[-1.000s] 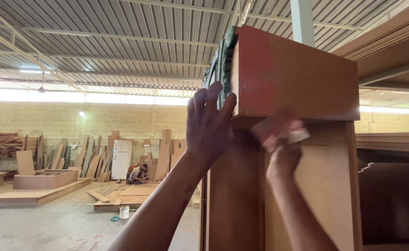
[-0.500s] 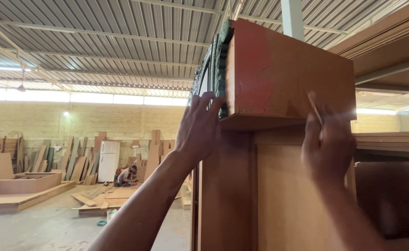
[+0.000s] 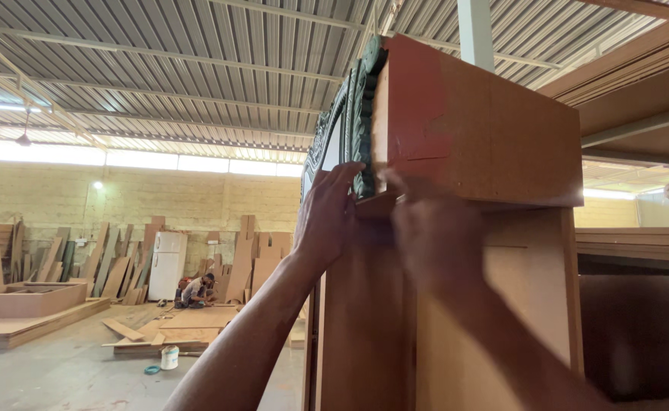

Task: The person sands the edges and surfaces of a wooden cabinet using a piece of sandpaper and applies a reddish paste to a small board.

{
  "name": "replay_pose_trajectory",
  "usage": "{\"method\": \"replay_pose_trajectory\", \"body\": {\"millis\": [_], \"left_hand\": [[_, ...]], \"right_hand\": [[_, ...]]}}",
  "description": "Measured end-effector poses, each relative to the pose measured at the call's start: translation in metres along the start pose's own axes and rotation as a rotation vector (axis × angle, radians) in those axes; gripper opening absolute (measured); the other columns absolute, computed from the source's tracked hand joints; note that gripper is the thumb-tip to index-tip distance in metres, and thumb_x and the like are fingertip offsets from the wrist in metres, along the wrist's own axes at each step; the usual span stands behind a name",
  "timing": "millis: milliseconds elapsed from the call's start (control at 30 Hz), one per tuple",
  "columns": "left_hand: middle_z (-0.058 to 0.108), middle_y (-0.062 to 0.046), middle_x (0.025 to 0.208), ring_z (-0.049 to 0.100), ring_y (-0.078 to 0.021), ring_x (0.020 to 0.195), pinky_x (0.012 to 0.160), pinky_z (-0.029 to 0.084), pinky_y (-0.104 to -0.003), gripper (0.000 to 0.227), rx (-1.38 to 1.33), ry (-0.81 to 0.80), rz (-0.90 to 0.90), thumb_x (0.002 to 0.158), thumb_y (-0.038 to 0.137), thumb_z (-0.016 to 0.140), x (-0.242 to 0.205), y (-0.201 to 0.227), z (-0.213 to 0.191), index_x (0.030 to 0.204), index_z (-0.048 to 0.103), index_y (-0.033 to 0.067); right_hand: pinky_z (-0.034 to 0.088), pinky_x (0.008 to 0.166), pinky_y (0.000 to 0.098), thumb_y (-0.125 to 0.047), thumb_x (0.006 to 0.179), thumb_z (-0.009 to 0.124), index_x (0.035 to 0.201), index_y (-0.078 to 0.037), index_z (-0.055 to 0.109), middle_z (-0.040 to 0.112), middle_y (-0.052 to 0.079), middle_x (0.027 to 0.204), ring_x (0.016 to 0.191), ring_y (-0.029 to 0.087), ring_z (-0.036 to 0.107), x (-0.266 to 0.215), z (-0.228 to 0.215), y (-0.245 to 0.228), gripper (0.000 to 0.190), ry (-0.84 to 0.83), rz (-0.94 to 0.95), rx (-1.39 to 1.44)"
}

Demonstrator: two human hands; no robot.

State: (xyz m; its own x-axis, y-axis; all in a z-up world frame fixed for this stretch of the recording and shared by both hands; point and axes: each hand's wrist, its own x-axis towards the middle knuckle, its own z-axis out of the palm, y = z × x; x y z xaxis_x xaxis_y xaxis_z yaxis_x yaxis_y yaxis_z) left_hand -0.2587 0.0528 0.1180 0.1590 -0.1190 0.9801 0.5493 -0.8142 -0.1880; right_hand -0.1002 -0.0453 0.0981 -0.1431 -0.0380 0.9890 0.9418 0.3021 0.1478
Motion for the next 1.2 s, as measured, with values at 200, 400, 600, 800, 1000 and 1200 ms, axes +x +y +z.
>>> {"method": "replay_pose_trajectory", "body": {"millis": [200,400,600,800,1000,1200], "left_hand": [[0.064,-0.007,0.126,0.059,-0.0337,0.111,0.091,0.05,-0.047,0.048,0.013,-0.102,-0.124,0.086,0.006,0.069,0.011,0.011,-0.005,0.132,0.057,0.0112],[0.06,-0.005,0.127,0.06,-0.0322,0.113,0.092,0.051,-0.048,0.049,0.083,-0.15,-0.142,0.085,0.008,0.072,0.02,0.016,-0.004,0.131,0.056,0.0136],[0.062,-0.003,0.128,0.062,-0.0303,0.115,0.093,0.05,-0.047,0.05,0.038,-0.149,-0.189,0.085,0.005,0.072,0.022,0.012,-0.003,0.13,0.057,0.0171],[0.063,-0.01,0.131,0.061,-0.0335,0.119,0.096,0.051,-0.046,0.062,-0.094,-0.025,0.005,0.082,0.003,0.076,0.014,-0.009,0.001,0.138,0.051,0.0142],[0.061,-0.015,0.129,0.057,-0.0378,0.119,0.097,0.047,-0.048,0.076,-0.03,-0.005,-0.095,0.079,0.013,0.084,0.015,-0.021,-0.001,0.145,0.046,0.0115],[0.06,-0.013,0.13,0.057,-0.0352,0.122,0.097,0.048,-0.048,0.081,0.001,0.006,-0.152,0.079,0.025,0.087,0.016,-0.018,-0.003,0.145,0.043,0.0102]], "right_hand": [[0.054,0.073,0.0501,-0.025,0.109,0.053,0.142,-0.025,0.066,0.072,0.02,0.093,0.078,0.037,0.069,0.084,-0.037,0.088,0.036,-0.102,0.09,0.12],[0.057,0.077,0.0474,-0.021,0.108,0.059,0.14,-0.015,0.068,0.074,0.02,0.11,0.087,0.035,0.071,0.165,0.005,0.135,0.034,-0.045,-0.213,0.011],[0.057,0.065,0.0441,-0.035,0.11,0.054,0.14,-0.02,0.066,0.076,0.017,0.09,0.066,0.028,0.069,0.179,0.007,0.105,0.036,-0.214,0.11,-0.012],[0.058,0.06,0.0442,-0.043,0.107,0.047,0.146,-0.026,0.059,0.072,0.013,0.102,0.055,0.032,0.065,0.148,-0.014,0.07,0.044,-0.415,-0.052,-0.137],[0.056,0.079,0.0483,-0.033,0.104,0.047,0.132,-0.022,0.066,0.074,0.014,0.107,0.083,0.036,0.072,0.026,-0.018,0.039,0.035,-0.341,-0.099,0.168],[0.054,0.076,0.0496,-0.035,0.106,0.049,0.134,-0.021,0.065,0.067,0.023,0.075,0.074,0.038,0.069,0.034,-0.027,0.046,0.036,-0.23,0.222,0.202]]}}
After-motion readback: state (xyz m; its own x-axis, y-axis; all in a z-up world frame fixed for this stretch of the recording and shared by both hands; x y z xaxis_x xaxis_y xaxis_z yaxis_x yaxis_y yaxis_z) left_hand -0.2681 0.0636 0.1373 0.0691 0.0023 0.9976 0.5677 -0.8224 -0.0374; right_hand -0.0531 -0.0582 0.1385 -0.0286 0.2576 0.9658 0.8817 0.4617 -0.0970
